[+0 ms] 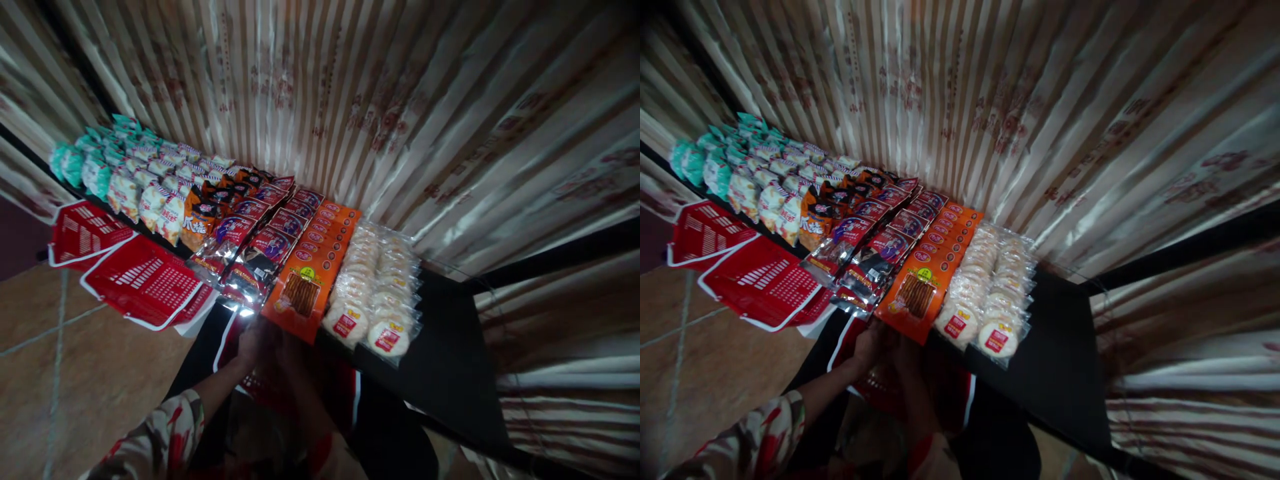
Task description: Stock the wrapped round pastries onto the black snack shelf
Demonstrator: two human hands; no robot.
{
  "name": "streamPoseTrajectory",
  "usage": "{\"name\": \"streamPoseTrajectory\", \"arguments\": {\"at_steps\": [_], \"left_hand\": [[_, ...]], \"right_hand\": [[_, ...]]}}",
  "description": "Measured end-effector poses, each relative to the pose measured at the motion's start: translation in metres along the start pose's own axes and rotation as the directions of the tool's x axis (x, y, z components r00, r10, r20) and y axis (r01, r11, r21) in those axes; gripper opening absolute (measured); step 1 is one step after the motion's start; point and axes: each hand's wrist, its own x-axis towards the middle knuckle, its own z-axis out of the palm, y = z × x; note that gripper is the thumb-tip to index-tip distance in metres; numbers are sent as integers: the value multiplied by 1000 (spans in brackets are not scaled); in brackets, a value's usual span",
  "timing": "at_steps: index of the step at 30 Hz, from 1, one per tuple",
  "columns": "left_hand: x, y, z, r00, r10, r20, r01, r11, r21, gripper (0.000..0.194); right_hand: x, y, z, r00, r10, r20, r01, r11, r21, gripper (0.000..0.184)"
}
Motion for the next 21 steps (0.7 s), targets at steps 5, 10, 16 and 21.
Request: {"name": "streamPoseTrajectory", "arguments": {"at_steps": [5, 10, 16, 21], "left_hand": [[-25, 8, -5, 993, 45, -114, -49, 998, -33, 24], [-42, 12, -14, 985, 81, -151, -82, 997, -1, 20], [-58, 18, -25, 979, 91, -185, -87, 996, 29, 26], [-69, 27, -31, 969, 137, -207, -143, 990, -13, 29]], "right_hand": [[-12, 2, -5, 997, -71, -40, 65, 990, -129, 22], [-25, 4, -8, 996, -3, -88, -7, 994, -107, 23], [-45, -10, -23, 997, -71, 16, 71, 997, -41, 24], [-60, -16, -33, 998, -59, -14, 60, 997, 41, 24]]}}
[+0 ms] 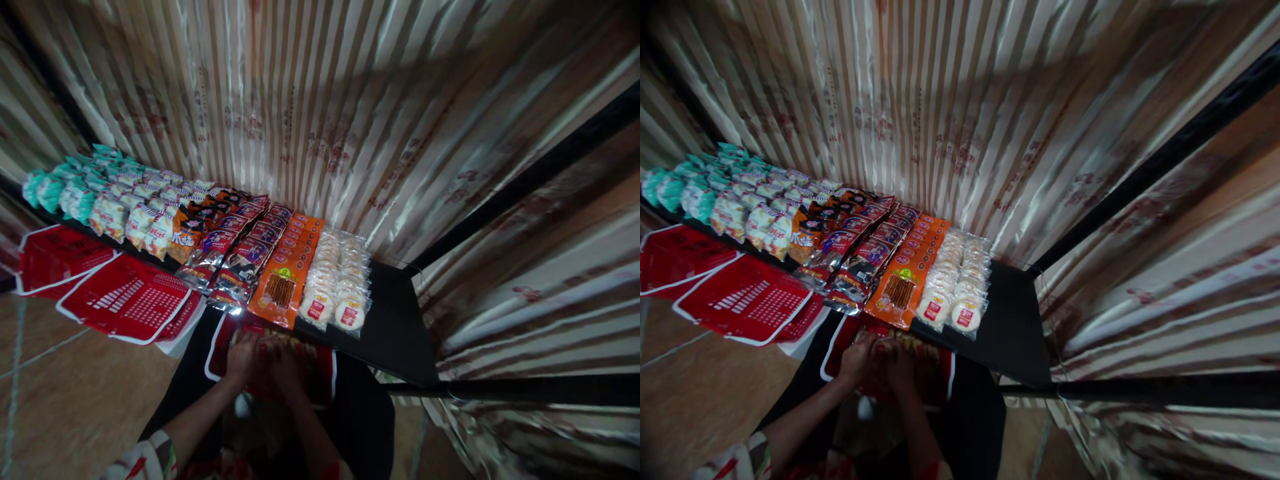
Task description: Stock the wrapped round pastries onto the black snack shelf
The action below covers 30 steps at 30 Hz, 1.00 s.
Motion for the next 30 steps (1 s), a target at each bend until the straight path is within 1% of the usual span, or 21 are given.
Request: {"name": "streamPoseTrajectory", "arguments": {"at_steps": [4, 7, 9, 14, 16, 20, 24, 30], "left_hand": [[-5, 8, -10, 1000, 12, 22, -11, 998, -66, 29], [-9, 11, -15, 999, -32, 43, 36, 994, -105, 27], [-12, 11, -17, 996, -66, 67, 74, 989, -125, 28], [-20, 9, -10, 989, -97, 109, 116, 976, -187, 32], [-22, 9, -7, 989, -106, 102, 126, 966, -226, 34], [-25, 10, -5, 994, -82, 76, 101, 950, -296, 35], [-27, 13, -5, 996, -63, 70, 83, 944, -321, 34], [-31, 24, -6, 990, -66, 122, 108, 920, -376, 36]], "right_hand": [[-10, 4, -6, 998, 22, -52, -21, 999, 31, 27], [-19, 7, -12, 994, 59, -92, -54, 997, 54, 28], [-24, 7, -17, 992, 60, -114, -51, 995, 82, 29], [-33, 0, -25, 990, 46, -137, -32, 994, 102, 31], [-36, -2, -26, 988, 45, -146, -31, 995, 93, 32], [-41, -5, -28, 985, 49, -165, -33, 995, 99, 33], [-45, -8, -31, 972, 70, -224, -53, 995, 82, 34], [-47, -12, -39, 969, 81, -232, -55, 992, 114, 35]]}}
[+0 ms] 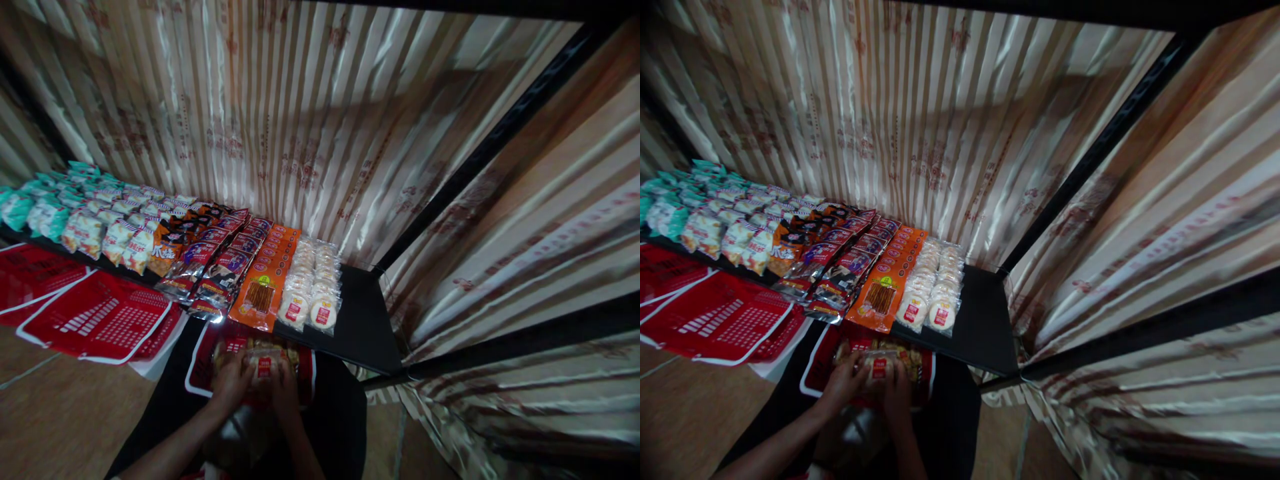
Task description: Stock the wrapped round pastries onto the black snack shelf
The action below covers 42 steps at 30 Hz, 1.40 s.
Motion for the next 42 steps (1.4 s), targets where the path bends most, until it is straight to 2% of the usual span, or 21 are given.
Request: {"name": "streamPoseTrajectory", "arguments": {"at_steps": [4, 9, 17, 22, 26, 34, 42], "left_hand": [[-6, 12, -1, 999, 36, 21, -35, 998, -47, 34], [-11, 27, -3, 992, 122, -43, -124, 991, -55, 29], [-11, 63, -8, 977, 205, -63, -211, 972, -104, 32], [0, 81, 1, 962, 255, -95, -265, 957, -115, 32], [8, 94, 11, 944, 311, -113, -325, 935, -140, 29], [15, 125, 20, 916, 370, -157, -388, 915, -106, 37], [27, 144, 24, 870, 458, -183, -481, 870, -109, 45]], "right_hand": [[1, 0, -6, 998, 25, -56, -24, 1000, 18, 39], [-1, -4, -18, 991, 80, -108, -76, 996, 43, 47], [0, -27, -48, 989, -31, -142, 32, 999, 5, 38], [9, -36, -64, 965, -92, -247, 83, 995, -47, 33], [18, -35, -79, 944, -149, -294, 124, 987, -102, 36], [39, -42, -104, 924, -183, -335, 111, 968, -225, 40], [61, -47, -117, 863, -287, -416, 182, 944, -274, 47]]}}
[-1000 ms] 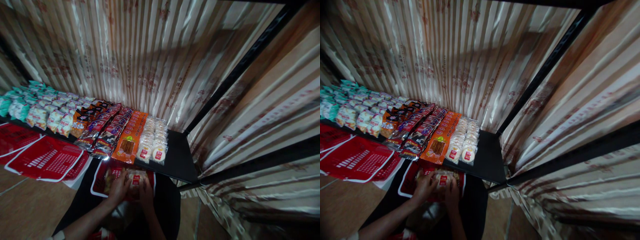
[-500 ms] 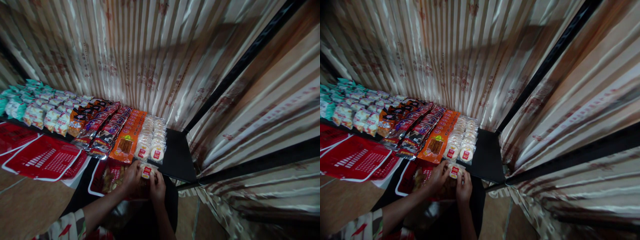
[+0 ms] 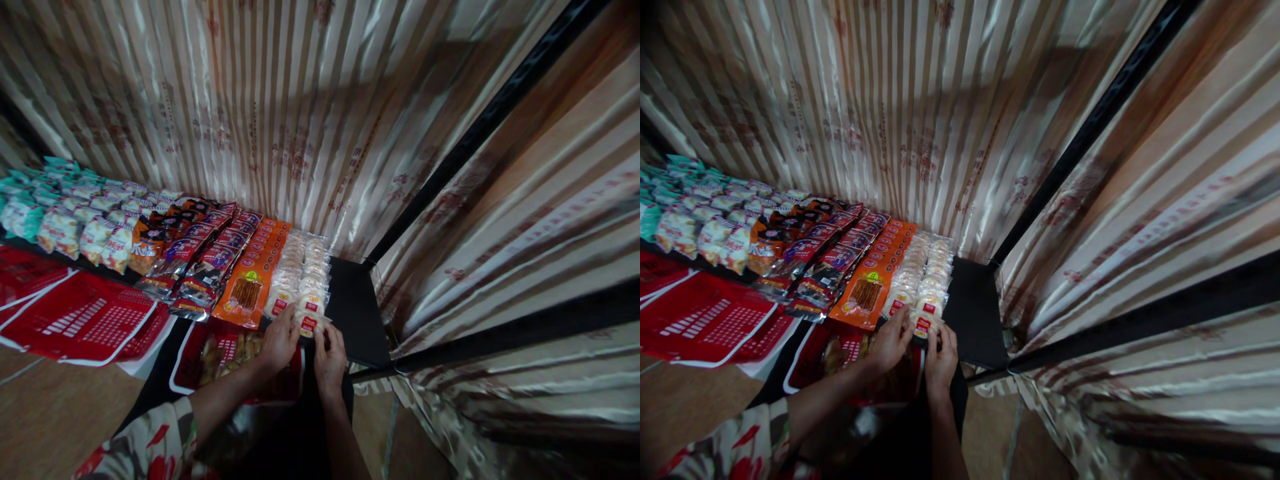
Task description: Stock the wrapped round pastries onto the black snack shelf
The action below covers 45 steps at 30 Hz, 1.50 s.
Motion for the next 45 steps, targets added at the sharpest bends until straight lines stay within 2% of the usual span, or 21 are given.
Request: {"name": "streamPoseTrajectory", "arguments": {"at_steps": [6, 14, 20, 24, 27, 30, 36, 40, 43, 45], "left_hand": [[6, -6, 11, 999, 42, 22, -42, 999, 2, 51], [4, -22, 27, 989, 144, -17, -142, 988, 57, 50], [0, -21, 23, 973, 226, -54, -208, 951, 227, 45], [4, -23, 18, 948, 271, -164, -184, 893, 410, 47], [11, -25, 19, 935, 290, -204, -167, 868, 467, 59], [15, -25, 25, 926, 319, -201, -181, 844, 505, 68], [20, -22, 34, 916, 365, -169, -221, 808, 547, 57], [21, -23, 39, 913, 367, -181, -216, 807, 550, 55], [22, -24, 42, 909, 365, -199, -198, 801, 565, 54], [22, -24, 44, 906, 373, -201, -194, 788, 584, 53]], "right_hand": [[4, 13, 5, 999, 42, -9, -43, 997, -63, 54], [8, 17, 9, 996, 91, -6, -91, 996, -4, 52], [13, 19, 12, 996, 91, -17, -91, 996, 9, 53], [14, 20, 13, 995, 98, 2, -98, 995, 9, 51], [15, 20, 14, 996, 94, -15, -93, 996, 12, 48], [17, 20, 16, 998, 68, -11, -68, 998, 11, 49], [19, 20, 17, 999, 36, -9, -36, 999, -17, 48], [20, 16, 8, 994, 89, 56, -89, 996, 5, 48], [34, 14, 0, 992, 122, 39, -123, 992, 27, 49], [54, 18, 0, 990, 131, 53, -135, 987, 92, 54]]}}
